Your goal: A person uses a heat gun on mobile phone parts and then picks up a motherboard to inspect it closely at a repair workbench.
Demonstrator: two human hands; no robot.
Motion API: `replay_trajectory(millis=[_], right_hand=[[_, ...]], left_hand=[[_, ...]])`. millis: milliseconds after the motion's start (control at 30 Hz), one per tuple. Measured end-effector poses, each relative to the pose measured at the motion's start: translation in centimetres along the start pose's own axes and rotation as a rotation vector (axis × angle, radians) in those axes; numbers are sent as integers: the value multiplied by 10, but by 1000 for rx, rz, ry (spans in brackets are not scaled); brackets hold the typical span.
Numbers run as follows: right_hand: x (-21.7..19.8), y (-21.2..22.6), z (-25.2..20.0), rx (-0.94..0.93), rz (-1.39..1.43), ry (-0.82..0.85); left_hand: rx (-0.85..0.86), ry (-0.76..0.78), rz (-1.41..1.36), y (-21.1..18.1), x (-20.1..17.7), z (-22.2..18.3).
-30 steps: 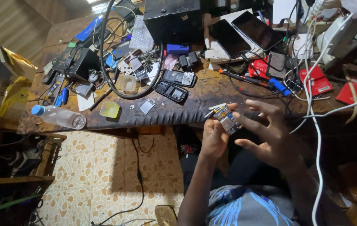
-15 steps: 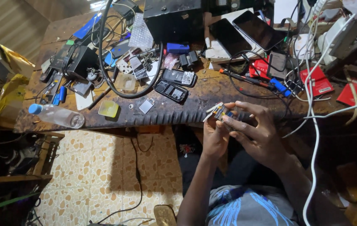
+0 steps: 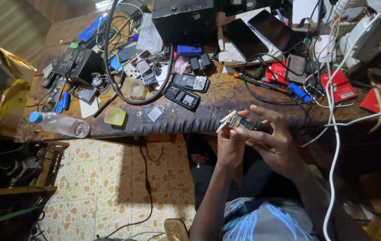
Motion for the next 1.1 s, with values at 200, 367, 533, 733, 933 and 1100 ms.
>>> replay_trajectory(millis=[200, 367, 533, 733, 933, 1100], right_hand=[[-3, 0, 1, 108, 177, 32], [-4, -20, -9, 383, 741, -56], [6, -45, -31, 664, 1177, -152], [14, -42, -33, 929, 1461, -156], [37, -65, -94, 1102, 1540, -151], [74, -88, -150, 1266, 1664, -152]], left_hand=[[-26, 16, -43, -34, 39, -2], [8, -47, -67, -19, 8, 0], [3, -38, -21, -32, 8, 1], [28, -38, 0, -47, 9, 5], [52, -21, -16, -61, 7, 6], [104, -71, -31, -74, -3, 9]])
Point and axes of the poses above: each hand's wrist, its own z-axis towards the middle knuckle, its own x-axis out of the palm, y = z × x, the point moved 7 cm from there along z, towards the middle knuckle, and after that the axes turned 9 degrees about -y, right-handed, at the moved point
